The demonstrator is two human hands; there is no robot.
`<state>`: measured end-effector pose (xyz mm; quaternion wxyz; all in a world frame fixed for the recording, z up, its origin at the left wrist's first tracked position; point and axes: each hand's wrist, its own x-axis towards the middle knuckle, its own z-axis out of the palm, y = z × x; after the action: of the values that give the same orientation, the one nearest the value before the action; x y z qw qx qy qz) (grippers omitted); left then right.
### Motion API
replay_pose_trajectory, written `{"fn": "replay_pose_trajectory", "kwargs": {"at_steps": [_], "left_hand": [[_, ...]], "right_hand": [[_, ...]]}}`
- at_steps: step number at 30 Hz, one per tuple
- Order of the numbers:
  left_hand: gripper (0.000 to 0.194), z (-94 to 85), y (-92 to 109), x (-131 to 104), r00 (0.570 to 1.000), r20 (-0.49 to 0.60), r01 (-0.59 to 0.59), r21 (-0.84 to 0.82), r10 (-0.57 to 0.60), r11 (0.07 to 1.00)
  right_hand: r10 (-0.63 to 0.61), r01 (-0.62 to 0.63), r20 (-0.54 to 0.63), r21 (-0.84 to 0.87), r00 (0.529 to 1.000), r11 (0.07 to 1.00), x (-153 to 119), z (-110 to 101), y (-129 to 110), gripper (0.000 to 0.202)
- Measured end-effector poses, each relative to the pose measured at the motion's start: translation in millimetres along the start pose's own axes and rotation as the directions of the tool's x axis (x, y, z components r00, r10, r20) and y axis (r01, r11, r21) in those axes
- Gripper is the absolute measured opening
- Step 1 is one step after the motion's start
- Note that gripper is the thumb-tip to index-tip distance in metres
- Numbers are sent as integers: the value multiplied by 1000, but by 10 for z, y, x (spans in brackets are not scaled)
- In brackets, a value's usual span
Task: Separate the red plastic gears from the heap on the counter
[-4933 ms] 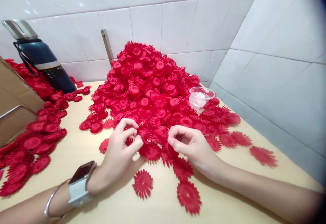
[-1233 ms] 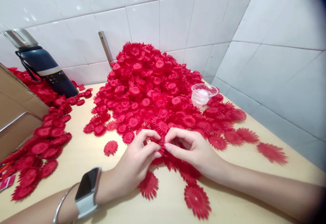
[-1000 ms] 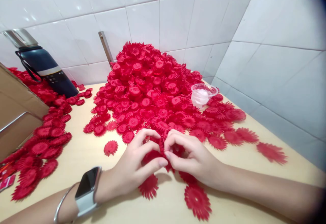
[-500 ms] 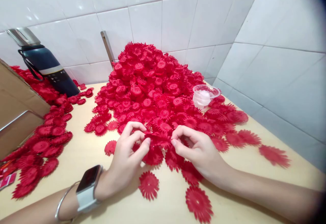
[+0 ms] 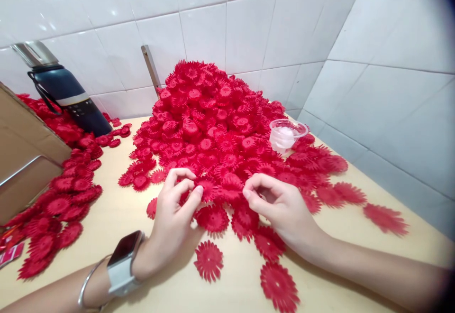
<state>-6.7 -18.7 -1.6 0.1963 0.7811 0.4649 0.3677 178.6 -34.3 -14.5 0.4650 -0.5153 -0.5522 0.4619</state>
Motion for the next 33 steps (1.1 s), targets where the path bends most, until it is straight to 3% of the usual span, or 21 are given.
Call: {"fn": "replay_pose_trajectory", "kwargs": {"at_steps": [5,7,12,17,23,28,33], "left_hand": [[22,-2,-25,55,978,-80,179,-156,-193,971],[24,3,-23,57,976,-56,197,-169,-209,966],[18,23,27,-9,992,27,123,-72,-122,990],[17,38,67,-57,993,117,-11,16,9,1000],[7,43,84,-75,972,161,-184,53,173,981],[6,39,101,-89,961,182,-225,65,210,972],[8,37,96,-100,964,199,-189,43,177,981]], "right_hand": [[-10,11,-57,13,998,1000,38,-22,30,7],[-26,27,-92,13,995,1000,54,-20,44,7],[-161,160,-92,-26,983,987,19,-8,49,5],[-297,326,244,-85,923,942,-20,-28,-12,9],[-202,235,288,-85,936,968,16,-12,-50,9],[-159,185,282,-66,946,981,33,15,-63,8],[-176,203,295,-62,939,977,21,8,-54,7]]}}
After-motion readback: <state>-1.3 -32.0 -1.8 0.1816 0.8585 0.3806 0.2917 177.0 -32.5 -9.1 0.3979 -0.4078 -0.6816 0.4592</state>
